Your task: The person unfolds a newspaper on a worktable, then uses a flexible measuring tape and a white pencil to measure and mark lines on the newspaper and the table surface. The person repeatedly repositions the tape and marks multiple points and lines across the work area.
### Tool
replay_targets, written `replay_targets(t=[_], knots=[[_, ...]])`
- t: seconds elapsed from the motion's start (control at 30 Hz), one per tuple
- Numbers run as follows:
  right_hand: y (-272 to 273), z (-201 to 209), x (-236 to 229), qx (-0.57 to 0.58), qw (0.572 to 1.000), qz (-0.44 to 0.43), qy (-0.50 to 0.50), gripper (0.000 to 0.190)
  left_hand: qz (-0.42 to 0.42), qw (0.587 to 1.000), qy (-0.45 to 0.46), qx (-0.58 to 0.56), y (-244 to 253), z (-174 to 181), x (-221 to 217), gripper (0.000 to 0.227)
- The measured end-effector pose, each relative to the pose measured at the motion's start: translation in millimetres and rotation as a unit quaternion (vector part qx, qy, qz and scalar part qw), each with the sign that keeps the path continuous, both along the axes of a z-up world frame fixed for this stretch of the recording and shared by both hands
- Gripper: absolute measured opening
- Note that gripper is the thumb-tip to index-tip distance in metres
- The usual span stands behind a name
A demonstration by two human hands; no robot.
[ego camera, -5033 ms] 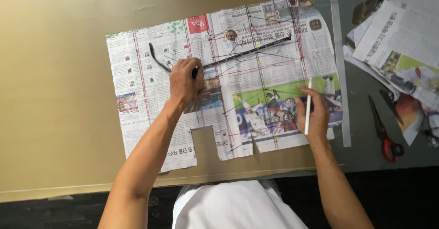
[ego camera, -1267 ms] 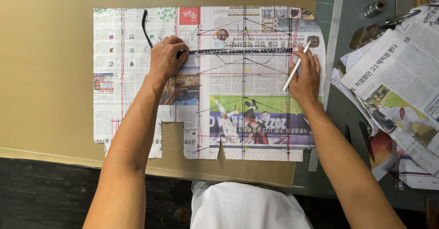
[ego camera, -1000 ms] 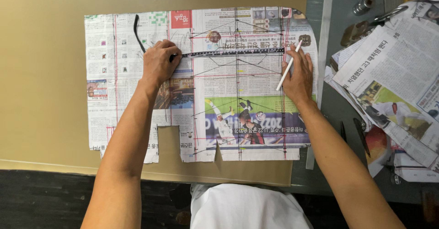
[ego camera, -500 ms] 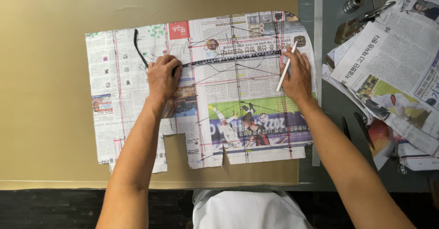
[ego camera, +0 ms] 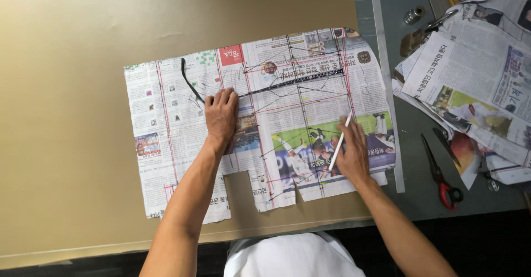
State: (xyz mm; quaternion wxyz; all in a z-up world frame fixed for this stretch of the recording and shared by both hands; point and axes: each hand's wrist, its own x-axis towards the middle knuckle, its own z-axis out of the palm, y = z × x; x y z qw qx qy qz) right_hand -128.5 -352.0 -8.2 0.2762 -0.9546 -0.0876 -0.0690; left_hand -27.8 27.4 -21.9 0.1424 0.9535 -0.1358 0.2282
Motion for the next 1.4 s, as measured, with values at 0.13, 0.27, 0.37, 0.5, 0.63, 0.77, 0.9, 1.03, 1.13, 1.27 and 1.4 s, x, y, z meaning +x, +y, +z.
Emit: replay_targets(t=[0.13,0.27,0.37,0.5,0.63,0.77,0.9,1.03,1.13,1.27,1.4], knots=[[12.8,5.1,-31.7,-0.001,1.000,-0.021,0.008,0.035,-0.018,1.000,-0.010,0.001,3.9,-6.3,-1.1,0.014],[18.2,8.6,-33.3,-0.004,1.000,-0.018,-0.004,0.037,-0.021,1.000,-0.010,-0.006,9.9,-9.9,-2.5,0.015],[17.4,9.8,-34.5,-0.003,1.000,-0.022,-0.003,0.036,-0.015,1.000,-0.012,-0.004,16.2,-11.9,-1.9,0.017],[17.9,8.2,-31.6,0.007,1.000,-0.017,-0.012,0.036,0.005,1.000,-0.016,-0.008,31.6,-10.8,1.0,0.013],[14.5,7.9,-33.8,0.007,1.000,-0.015,-0.013,0.037,0.003,1.000,0.001,0.004,42.3,-9.8,-2.1,0.012],[2.9,6.5,-30.7,0.034,0.999,0.008,0.004,0.038,0.010,1.000,0.011,0.001,40.8,-9.8,0.9,0.011],[-9.3,7.8,-50.3,0.052,0.998,0.013,0.016,0.040,0.018,1.000,0.025,0.001,41.4,-8.2,-1.6,0.009],[-21.9,13.2,-57.5,0.055,0.998,0.029,0.007,0.039,0.002,1.000,0.010,-0.004,39.0,1.0,2.9,0.007],[-20.2,20.3,-57.1,0.080,0.997,0.015,0.007,0.035,0.013,1.000,0.012,-0.022,32.4,9.9,-0.9,0.006],[-27.9,25.2,-62.7,0.173,0.979,-0.094,0.055,0.025,-0.015,0.991,0.080,-0.104,-3.7,24.8,-28.0,0.004],[-50.3,34.5,-63.7,0.374,0.907,-0.176,0.082,0.025,-0.087,0.961,0.148,-0.217,-62.7,46.8,-85.0,0.009]])
